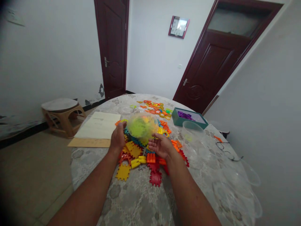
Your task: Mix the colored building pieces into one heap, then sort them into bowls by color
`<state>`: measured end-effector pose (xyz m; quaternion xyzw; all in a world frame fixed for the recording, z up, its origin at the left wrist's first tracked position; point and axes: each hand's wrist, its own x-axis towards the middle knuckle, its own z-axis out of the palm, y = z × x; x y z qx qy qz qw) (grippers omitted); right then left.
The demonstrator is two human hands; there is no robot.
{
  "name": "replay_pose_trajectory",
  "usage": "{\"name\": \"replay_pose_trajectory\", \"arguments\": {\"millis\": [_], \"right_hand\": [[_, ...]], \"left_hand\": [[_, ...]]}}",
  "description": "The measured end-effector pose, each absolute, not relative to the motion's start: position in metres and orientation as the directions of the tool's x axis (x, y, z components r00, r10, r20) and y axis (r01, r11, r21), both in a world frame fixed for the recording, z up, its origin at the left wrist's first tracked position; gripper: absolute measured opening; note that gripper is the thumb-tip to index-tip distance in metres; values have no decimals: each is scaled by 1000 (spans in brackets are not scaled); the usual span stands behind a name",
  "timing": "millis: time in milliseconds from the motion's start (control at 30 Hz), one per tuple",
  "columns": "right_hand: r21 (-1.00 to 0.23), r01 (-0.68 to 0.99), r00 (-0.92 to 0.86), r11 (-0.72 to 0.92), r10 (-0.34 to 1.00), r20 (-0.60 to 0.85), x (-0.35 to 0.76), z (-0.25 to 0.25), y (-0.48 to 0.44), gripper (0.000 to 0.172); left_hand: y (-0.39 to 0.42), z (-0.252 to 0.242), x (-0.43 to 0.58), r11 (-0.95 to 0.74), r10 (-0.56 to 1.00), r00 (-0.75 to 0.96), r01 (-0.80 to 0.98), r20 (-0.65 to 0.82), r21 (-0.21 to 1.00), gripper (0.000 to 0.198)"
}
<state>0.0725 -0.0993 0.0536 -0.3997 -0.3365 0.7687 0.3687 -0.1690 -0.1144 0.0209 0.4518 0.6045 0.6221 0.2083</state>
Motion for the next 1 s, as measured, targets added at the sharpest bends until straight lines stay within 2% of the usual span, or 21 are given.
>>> {"name": "replay_pose_trajectory", "arguments": {"millis": [100, 200, 300, 400, 533, 700, 800, 867, 1000], "right_hand": [[-704, -400, -390, -587, 804, -448, 80, 53, -93, 7], [-662, -471, -402, -583, 810, -426, 87, 57, -91, 10], [-636, -534, -397, -557, 829, -393, 96, 66, -94, 13], [-665, -550, -398, -505, 859, -323, 111, 82, -103, 11], [-756, -549, -322, -356, 925, -202, 145, 107, -126, 8], [-944, -314, -93, -98, 993, -72, 201, 125, -167, 16], [-979, -206, 32, -11, 999, -18, 229, 121, -194, 20], [-963, -268, 97, -10, 995, -37, 242, 116, -212, 19], [-892, -451, 212, -41, 965, -151, 262, 104, -240, 30]], "left_hand": [[-114, 14, -163, -240, 799, -416, 442, 435, 864, 57], [-115, 8, -154, -312, 777, -285, 600, 562, 736, 50], [-117, 5, -147, -340, 758, -191, 701, 624, 627, 43], [-120, 5, -144, -358, 745, -108, 768, 658, 531, 43], [-123, 8, -139, -360, 733, -21, 836, 679, 414, 46], [-119, 14, -125, -299, 808, 85, 912, 583, 281, 51], [-111, 23, -116, -248, 864, 110, 942, 491, 226, 59], [-102, 32, -110, -216, 904, 120, 957, 410, 195, 61], [-77, 46, -98, -173, 953, 129, 974, 273, 145, 66]]}}
